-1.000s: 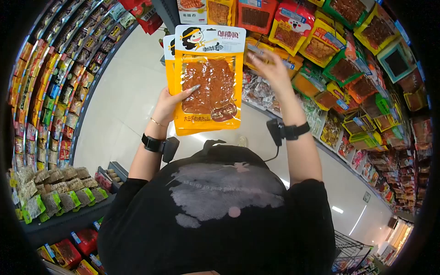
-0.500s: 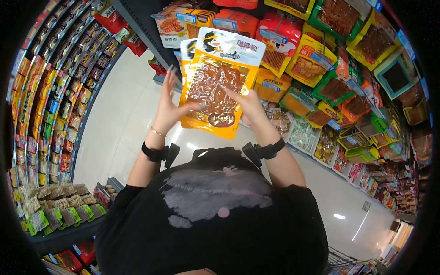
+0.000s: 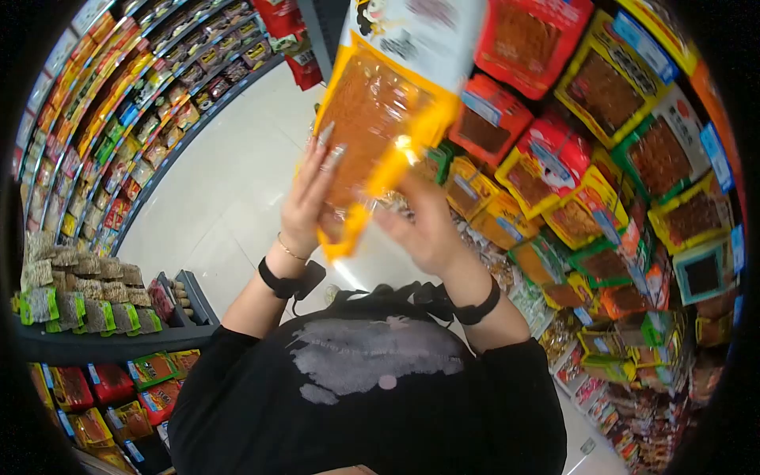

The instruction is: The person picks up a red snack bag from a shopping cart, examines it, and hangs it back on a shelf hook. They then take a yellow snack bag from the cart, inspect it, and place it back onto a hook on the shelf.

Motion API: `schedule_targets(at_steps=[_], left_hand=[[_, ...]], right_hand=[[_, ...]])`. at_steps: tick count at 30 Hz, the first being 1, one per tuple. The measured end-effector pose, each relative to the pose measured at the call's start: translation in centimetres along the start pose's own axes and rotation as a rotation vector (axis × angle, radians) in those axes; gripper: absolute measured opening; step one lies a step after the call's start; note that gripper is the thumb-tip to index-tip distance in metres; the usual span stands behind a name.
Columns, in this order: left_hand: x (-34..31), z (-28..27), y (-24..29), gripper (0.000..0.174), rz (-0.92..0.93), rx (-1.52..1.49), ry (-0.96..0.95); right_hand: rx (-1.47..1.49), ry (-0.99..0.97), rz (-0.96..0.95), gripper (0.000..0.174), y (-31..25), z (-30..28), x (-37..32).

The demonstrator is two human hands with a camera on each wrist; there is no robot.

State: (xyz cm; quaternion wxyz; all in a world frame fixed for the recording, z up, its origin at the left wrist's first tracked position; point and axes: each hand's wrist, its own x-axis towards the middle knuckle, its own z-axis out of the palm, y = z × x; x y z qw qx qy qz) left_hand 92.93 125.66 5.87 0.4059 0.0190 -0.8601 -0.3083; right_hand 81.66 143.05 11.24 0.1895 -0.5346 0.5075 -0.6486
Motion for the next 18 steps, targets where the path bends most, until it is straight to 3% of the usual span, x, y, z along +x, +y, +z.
schedule_targets(at_steps=[1, 3, 4, 5, 7, 9, 12, 15, 17, 18], left_hand=[[0.3, -0.6, -1.1, 0.040, -0.314, -0.357, 0.015], [0.3, -2.2, -2.5, 0.037, -0.258, -0.532, 0.168], [2.2, -3.5, 0.0, 0.037, -0.383, -0.577, 0.411], [1.5, -3.8, -2.3, 0.042, -0.518, -1.051, 0.394], [1.2, -4.6, -4.9, 0.044, -0.573, -1.351, 0.385], [0.8, -5.5, -7.2, 0.045, -0.618, -1.418, 0.387], [0.5, -6.6, -10.0, 0.047, -0.678, -1.539, 0.361], [0.6, -7.2, -12.2, 0.049, -0.677, -1.575, 0.275], [0.6, -8.0, -13.8, 0.050, -0.670, -1.567, 0.202], [0.5, -8.6, -14.6, 0.053, -0.598, -1.449, 0.053]], right_hand=[[-0.181, 0.040, -0.100, 0.049, 0.0, 0.9, 1.2], [-0.326, -0.079, -0.184, 0.046, 0.1, 0.7, 4.5], [-0.215, 0.078, -0.107, 0.043, 1.7, 1.2, 5.3], [-0.102, 0.236, -0.024, 0.041, 3.9, 1.8, 5.9], [-0.148, 0.581, -0.063, 0.051, 7.2, 1.9, 6.6], [0.014, 0.679, 0.163, 0.058, 8.5, 3.1, 6.8], [0.713, 0.393, 0.453, 0.058, 9.9, 5.6, 7.9], [0.617, 0.345, 0.486, 0.049, 11.5, 9.2, 10.6], [0.558, 0.473, 0.385, 0.037, 12.4, 11.4, 12.4], [0.589, 0.617, 0.369, 0.028, 12.8, 12.0, 13.2]])
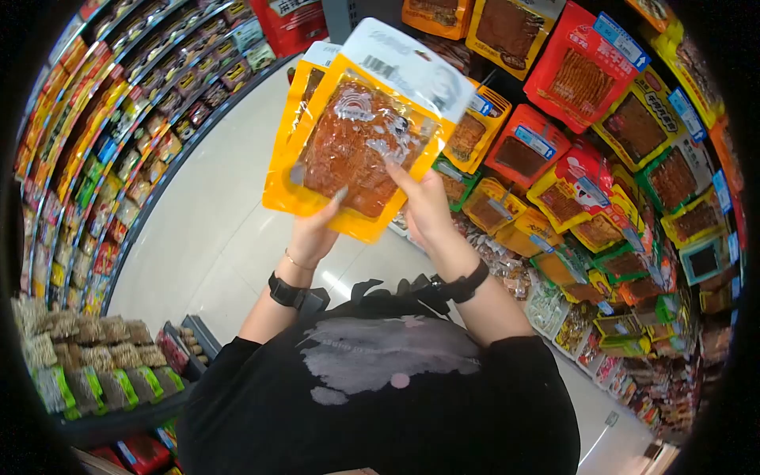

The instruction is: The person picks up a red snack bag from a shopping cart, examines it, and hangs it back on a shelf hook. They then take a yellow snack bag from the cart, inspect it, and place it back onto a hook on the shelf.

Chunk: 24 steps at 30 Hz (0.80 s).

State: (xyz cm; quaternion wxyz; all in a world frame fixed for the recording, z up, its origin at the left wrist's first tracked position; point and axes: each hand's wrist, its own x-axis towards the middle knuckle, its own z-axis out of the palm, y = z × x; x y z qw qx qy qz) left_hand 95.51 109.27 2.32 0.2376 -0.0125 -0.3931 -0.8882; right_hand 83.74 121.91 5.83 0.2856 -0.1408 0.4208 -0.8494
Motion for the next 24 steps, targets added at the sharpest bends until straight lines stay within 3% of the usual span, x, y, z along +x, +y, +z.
schedule_targets(at_steps=[2, 5, 8, 9, 12, 19, 24], left_hand=[[0.1, -2.0, 1.5, 0.056, -0.027, 0.146, -0.124], [0.2, -6.1, 5.0, 0.066, -0.282, -0.446, -0.431], [1.1, -10.7, 6.8, 0.067, -0.424, -0.297, -0.470], [1.5, -10.6, 6.9, 0.067, -0.442, -0.310, -0.468], [2.4, -9.7, 6.6, 0.048, -0.448, 0.034, -0.121], [3.6, -9.6, 4.4, 0.041, -0.415, -0.100, -0.080], [4.3, -8.5, 3.9, 0.039, -0.303, 0.122, -0.067]], right_hand=[[0.011, 0.024, -0.029, 0.026, 0.7, -0.1, 0.7], [-0.012, 0.066, -0.044, 0.022, 0.6, 0.3, 0.8], [-0.117, 0.036, -0.003, 0.021, 0.9, 0.4, 0.0], [-0.118, 0.058, 0.001, 0.021, 1.3, 0.4, -0.1], [-0.157, 0.088, -0.014, 0.020, 2.2, 0.7, -0.6], [-0.278, 0.116, -0.071, 0.027, 1.5, 0.3, -0.3], [-0.266, 0.131, -0.096, 0.032, 0.2, -0.5, 0.2]])
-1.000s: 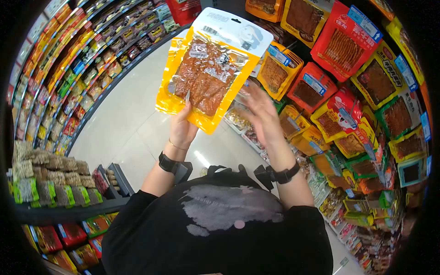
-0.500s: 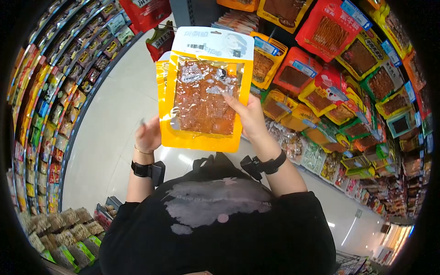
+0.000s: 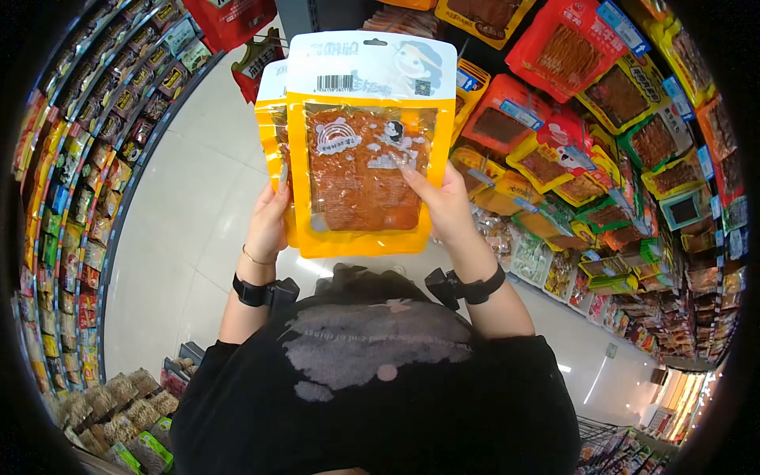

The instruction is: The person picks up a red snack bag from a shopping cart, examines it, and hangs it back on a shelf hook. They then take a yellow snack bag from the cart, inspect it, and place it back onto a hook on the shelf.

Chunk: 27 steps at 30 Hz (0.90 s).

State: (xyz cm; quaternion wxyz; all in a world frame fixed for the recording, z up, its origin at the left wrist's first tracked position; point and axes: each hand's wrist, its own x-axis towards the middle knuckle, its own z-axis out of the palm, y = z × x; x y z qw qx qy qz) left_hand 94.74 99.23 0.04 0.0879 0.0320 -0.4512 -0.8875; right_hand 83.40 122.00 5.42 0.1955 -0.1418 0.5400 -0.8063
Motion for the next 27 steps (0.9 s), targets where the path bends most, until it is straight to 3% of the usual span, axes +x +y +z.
schedule_targets(at_steps=[5, 7, 13, 21, 27], left_hand=[[1.1, 1.8, 1.0, 0.038, 0.110, 0.126, 0.017], [1.6, 2.2, 1.1, 0.038, 0.139, 0.173, 0.045], [4.0, 3.4, 0.9, 0.038, 0.036, 0.145, 0.189], [7.1, 6.7, -1.0, 0.038, -0.047, -0.001, 0.080], [9.3, 6.7, -3.5, 0.034, -0.089, -0.048, 0.014]], right_hand=[[0.030, 0.053, -0.016, 0.033, -0.6, -4.3, 1.5], [-0.008, 0.076, -0.107, 0.029, -1.9, -5.9, 2.3], [0.053, 0.199, -0.180, 0.028, -6.5, -12.7, 2.6], [0.118, 0.255, -0.089, 0.030, -8.0, -17.7, 1.5], [0.125, 0.304, -0.134, 0.029, -7.8, -20.0, 0.2]])
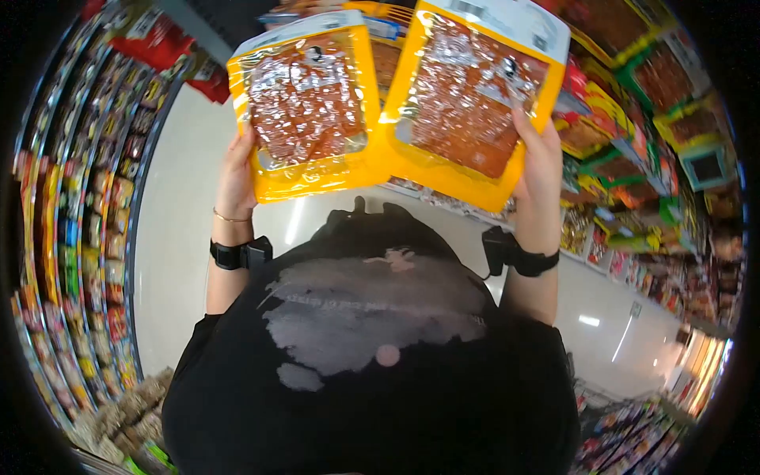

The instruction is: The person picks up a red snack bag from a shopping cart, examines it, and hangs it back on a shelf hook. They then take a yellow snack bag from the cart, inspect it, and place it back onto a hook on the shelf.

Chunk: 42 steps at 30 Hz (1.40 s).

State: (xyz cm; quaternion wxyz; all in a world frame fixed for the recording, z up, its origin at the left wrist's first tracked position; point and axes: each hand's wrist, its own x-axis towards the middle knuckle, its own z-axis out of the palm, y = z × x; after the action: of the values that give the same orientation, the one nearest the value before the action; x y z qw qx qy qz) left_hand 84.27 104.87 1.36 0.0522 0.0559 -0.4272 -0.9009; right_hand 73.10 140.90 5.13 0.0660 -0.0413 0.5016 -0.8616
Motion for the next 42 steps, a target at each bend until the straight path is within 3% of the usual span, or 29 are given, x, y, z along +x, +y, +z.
schedule_targets(at_steps=[11, 16, 25, 28, 30, 34, 36, 42], left_hand=[[4.7, -0.1, 0.9, 0.037, -0.139, 0.056, -0.137], [5.6, -3.0, 2.9, 0.036, -0.121, 0.093, -0.202], [6.2, -9.2, 7.9, 0.039, -0.174, 0.118, -0.364], [6.9, -10.3, 8.0, 0.039, -0.217, 0.074, -0.442], [7.3, -10.7, 7.8, 0.039, -0.252, 0.061, -0.472], [7.0, -10.2, 7.0, 0.038, -0.374, 0.047, -0.533], [7.0, -10.0, 6.6, 0.037, -0.386, 0.141, -0.574], [7.3, -11.2, 4.7, 0.040, -0.523, 0.053, -0.640]], right_hand=[[0.007, 0.216, -0.074, 0.027, -0.2, 2.0, -3.7], [-0.024, 0.283, -0.129, 0.033, 1.8, 4.0, -5.7], [0.147, 0.039, -0.266, 0.043, 7.0, 9.5, -7.2], [0.345, 0.045, -0.211, 0.045, 9.5, 11.6, -7.4], [0.453, 0.147, -0.062, 0.039, 11.3, 13.8, -7.2], [0.262, 0.286, -0.044, 0.040, 15.5, 15.2, -6.9], [0.298, 0.239, 0.043, 0.035, 16.8, 16.6, -6.9], [0.195, 0.405, 0.015, 0.027, 16.7, 19.7, -7.4]])
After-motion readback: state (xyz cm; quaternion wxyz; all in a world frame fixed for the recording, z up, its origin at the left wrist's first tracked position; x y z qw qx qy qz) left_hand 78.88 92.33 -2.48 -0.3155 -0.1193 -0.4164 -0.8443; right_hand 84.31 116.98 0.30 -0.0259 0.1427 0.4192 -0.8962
